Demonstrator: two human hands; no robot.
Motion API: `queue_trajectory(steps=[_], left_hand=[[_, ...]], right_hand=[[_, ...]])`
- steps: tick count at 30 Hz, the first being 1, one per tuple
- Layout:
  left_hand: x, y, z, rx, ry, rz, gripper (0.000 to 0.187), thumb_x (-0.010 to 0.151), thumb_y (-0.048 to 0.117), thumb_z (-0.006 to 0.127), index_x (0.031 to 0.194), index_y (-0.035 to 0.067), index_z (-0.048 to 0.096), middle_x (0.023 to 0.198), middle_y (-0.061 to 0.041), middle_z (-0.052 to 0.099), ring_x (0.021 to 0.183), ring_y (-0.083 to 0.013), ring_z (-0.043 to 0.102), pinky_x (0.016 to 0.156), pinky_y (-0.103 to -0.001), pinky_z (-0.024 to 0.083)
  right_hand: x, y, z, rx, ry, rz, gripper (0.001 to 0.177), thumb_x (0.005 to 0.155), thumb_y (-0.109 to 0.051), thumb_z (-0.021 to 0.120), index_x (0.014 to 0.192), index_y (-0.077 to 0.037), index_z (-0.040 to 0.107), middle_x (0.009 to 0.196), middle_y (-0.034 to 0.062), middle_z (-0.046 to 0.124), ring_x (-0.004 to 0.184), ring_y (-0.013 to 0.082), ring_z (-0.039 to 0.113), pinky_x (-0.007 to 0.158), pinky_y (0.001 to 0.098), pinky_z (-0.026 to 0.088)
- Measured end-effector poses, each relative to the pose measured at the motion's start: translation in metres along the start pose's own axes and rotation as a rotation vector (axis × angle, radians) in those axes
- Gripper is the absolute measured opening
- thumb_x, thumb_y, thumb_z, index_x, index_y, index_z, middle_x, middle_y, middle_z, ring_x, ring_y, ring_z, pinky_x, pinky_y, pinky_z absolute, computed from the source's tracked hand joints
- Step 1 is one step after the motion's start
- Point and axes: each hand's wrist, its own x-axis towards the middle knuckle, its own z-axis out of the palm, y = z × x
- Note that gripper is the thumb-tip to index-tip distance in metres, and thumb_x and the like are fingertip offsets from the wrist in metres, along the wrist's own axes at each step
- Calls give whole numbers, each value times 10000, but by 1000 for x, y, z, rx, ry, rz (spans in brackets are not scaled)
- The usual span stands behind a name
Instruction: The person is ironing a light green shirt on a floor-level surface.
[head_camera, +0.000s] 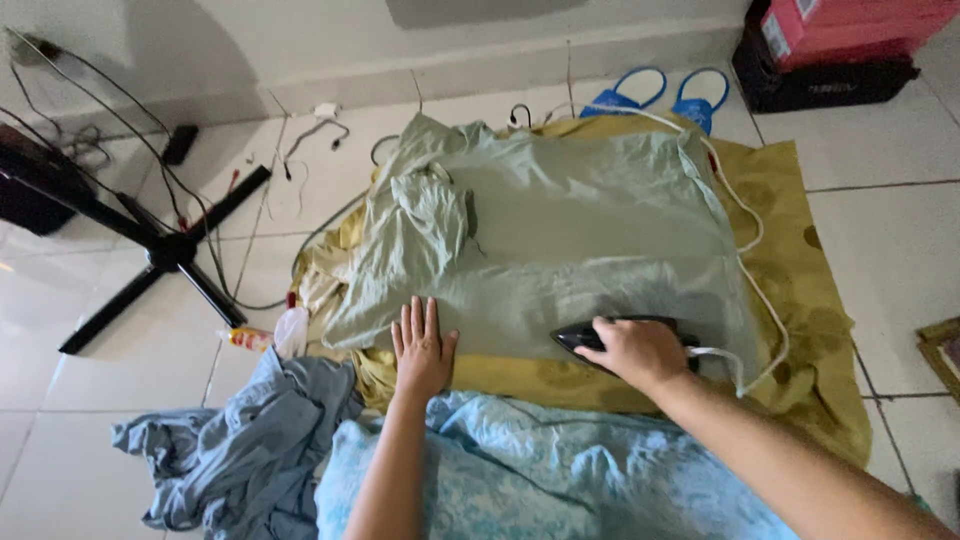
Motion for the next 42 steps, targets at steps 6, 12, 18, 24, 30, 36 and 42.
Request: queue_trajectory(steps=[6, 12, 18, 24, 30, 36, 42], left_hand=[[-3, 1, 0, -1, -24, -5, 770, 980, 444, 543, 1604, 90, 262, 1676, -200, 204, 1549, -394, 145, 1230, -559, 84], [-2, 2, 0, -4, -20, -24, 771, 980, 441, 545, 1605, 94, 255, 1677, -197, 204, 1547, -388, 150, 1231, -550, 84], [-3, 5, -1, -21, -20, -27, 757, 983, 433, 548, 1599, 87, 276, 1670, -208, 219, 1546, -398, 158, 1230, -559, 90], [-5, 4, -9, -74, -1, -21, 791, 952, 446, 598, 1596, 94, 300, 1676, -208, 220, 1552, -403, 167, 1234, -566, 104], [1, -9, -16, -105, -2, -116, 980, 847, 542, 712, 1595, 86, 274, 1675, -239, 162, 1547, -432, 129, 1230, -580, 81], [3, -17, -30, -102, -37, -240, 1258, 680, 641, 807, 1618, 79, 186, 1691, -238, 89, 1563, -428, 63, 1231, -588, 44], [0, -52, -50, -82, -145, -490, 1324, 657, 706, 814, 1628, 100, 149, 1693, -233, 35, 1567, -413, 14, 1211, -614, 29]], right_hand=[[18, 91, -23, -158, -160, 355, 633, 833, -732, 656, 887, -101, 659, 659, 120, 698, 551, 289, 678, 520, 440, 540], [29, 144, -19, -97, -50, 434, 681, 742, -731, 727, 954, -85, 764, 792, 177, 740, 693, 352, 713, 616, 481, 568], [-25, 77, -24, -246, -155, 152, 732, 714, -871, 591, 910, -185, 755, 579, 92, 677, 508, 260, 656, 466, 417, 485], [-13, 168, -22, -268, 3, 537, 777, 841, -847, 627, 924, -85, 754, 735, 126, 723, 640, 300, 702, 565, 439, 533], [42, 154, -47, -311, -48, 421, 726, 768, -783, 702, 970, -88, 763, 815, 169, 758, 728, 345, 734, 677, 476, 578], [62, -34, -40, -91, -156, 112, 708, 731, -807, 650, 986, -152, 740, 828, 152, 749, 766, 354, 734, 686, 499, 581], [108, -54, -9, -100, -148, 126, 684, 733, -781, 663, 1027, -170, 748, 880, 144, 756, 810, 351, 742, 707, 489, 596]])
